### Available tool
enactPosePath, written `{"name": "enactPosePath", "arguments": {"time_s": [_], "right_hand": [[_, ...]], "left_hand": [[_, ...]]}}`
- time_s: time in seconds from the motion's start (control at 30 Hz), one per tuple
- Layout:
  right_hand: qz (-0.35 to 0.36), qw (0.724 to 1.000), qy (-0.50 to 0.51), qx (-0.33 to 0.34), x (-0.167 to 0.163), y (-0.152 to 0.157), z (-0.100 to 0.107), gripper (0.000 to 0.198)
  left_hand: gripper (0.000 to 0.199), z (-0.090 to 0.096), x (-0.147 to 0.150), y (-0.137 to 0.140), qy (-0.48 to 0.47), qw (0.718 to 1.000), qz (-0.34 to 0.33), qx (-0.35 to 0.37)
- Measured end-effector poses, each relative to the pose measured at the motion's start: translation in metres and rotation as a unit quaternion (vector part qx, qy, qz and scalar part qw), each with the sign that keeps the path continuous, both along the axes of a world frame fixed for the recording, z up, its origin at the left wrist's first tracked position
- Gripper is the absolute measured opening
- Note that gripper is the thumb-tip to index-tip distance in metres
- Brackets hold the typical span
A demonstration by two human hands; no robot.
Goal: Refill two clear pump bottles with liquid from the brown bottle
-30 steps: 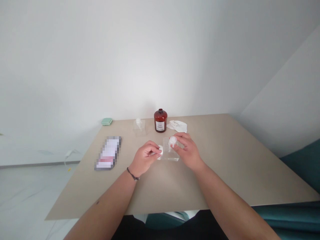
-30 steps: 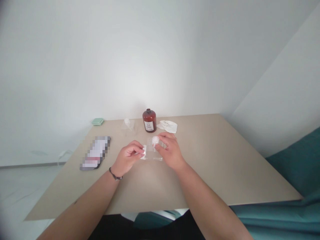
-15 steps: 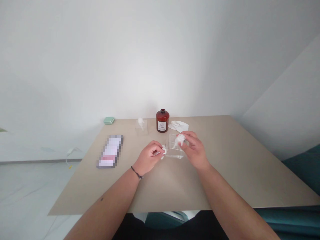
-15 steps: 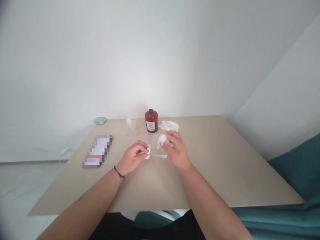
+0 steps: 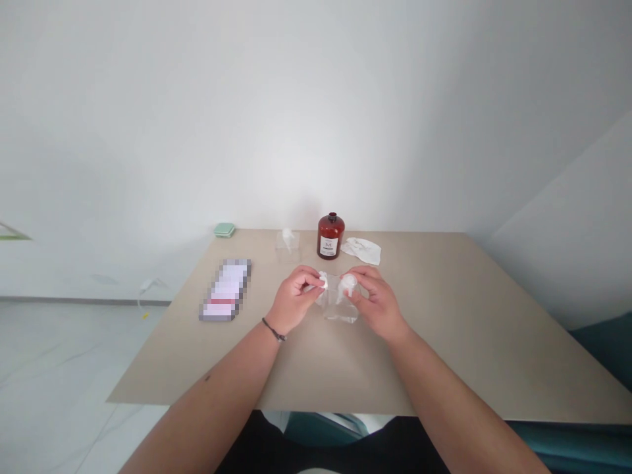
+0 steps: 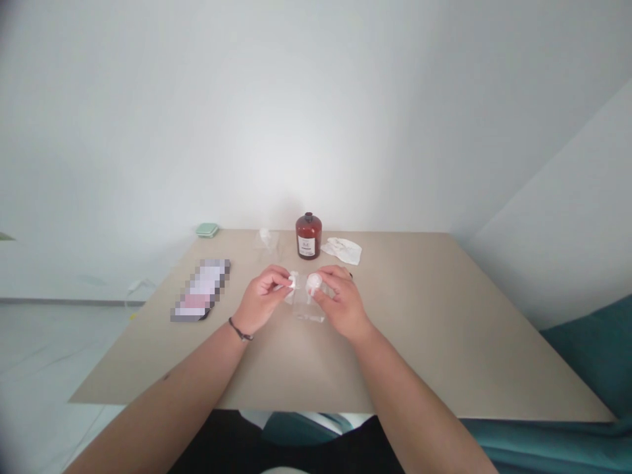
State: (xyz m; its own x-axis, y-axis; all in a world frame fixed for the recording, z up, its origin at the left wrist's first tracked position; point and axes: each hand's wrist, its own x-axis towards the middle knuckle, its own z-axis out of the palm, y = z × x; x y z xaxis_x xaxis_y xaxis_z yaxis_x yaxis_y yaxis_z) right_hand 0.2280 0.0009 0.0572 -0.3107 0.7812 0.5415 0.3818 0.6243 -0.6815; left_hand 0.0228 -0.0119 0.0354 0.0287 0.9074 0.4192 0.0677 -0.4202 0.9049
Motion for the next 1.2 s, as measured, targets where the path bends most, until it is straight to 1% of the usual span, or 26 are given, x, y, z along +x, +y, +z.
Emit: {"name": "enactPosePath", "arguments": {"time_s": [0.13,0.3,0.43,0.5,0.6,0.7,0.83,1.0,1.07,1.2], "right_hand": [[-0.048,0.999,0.009,-0.01,0.003,0.003,-0.002,0.032],[-0.102,0.994,0.029,-0.01,0.01,0.007,-0.003,0.032],[-0.134,0.99,0.054,-0.012,0.014,0.008,-0.003,0.032],[-0.147,0.987,0.07,-0.014,0.014,0.009,-0.003,0.031],[-0.162,0.983,0.086,-0.021,0.015,0.01,-0.003,0.029],[-0.168,0.982,0.082,-0.035,0.015,0.013,-0.002,0.026],[-0.158,0.986,0.029,-0.034,0.014,0.017,0.009,0.022],[-0.081,0.992,-0.099,-0.012,0.006,0.021,0.039,0.013],[-0.057,0.986,-0.154,0.007,0.001,0.024,0.05,0.01],[-0.052,0.97,-0.238,0.013,-0.015,0.036,0.064,0.013]], "left_hand": [[0.016,0.002,0.0,-0.003,-0.006,0.998,-0.056,-0.018],[0.029,0.002,0.003,-0.006,-0.012,0.988,-0.135,-0.069],[0.033,0.002,0.001,-0.008,-0.008,0.98,-0.18,-0.088],[0.031,0.001,-0.002,-0.007,-0.003,0.98,-0.181,-0.085],[0.026,0.0,-0.006,-0.005,0.008,0.984,-0.159,-0.078],[0.018,-0.002,-0.01,-0.003,0.035,0.986,-0.143,-0.078],[0.01,-0.003,-0.014,0.001,0.1,0.981,-0.148,-0.073],[0.005,-0.004,-0.017,0.004,0.184,0.97,-0.148,-0.061],[0.006,-0.003,-0.017,0.005,0.206,0.965,-0.151,-0.056],[0.014,-0.003,-0.016,0.006,0.227,0.961,-0.151,-0.043]]}}
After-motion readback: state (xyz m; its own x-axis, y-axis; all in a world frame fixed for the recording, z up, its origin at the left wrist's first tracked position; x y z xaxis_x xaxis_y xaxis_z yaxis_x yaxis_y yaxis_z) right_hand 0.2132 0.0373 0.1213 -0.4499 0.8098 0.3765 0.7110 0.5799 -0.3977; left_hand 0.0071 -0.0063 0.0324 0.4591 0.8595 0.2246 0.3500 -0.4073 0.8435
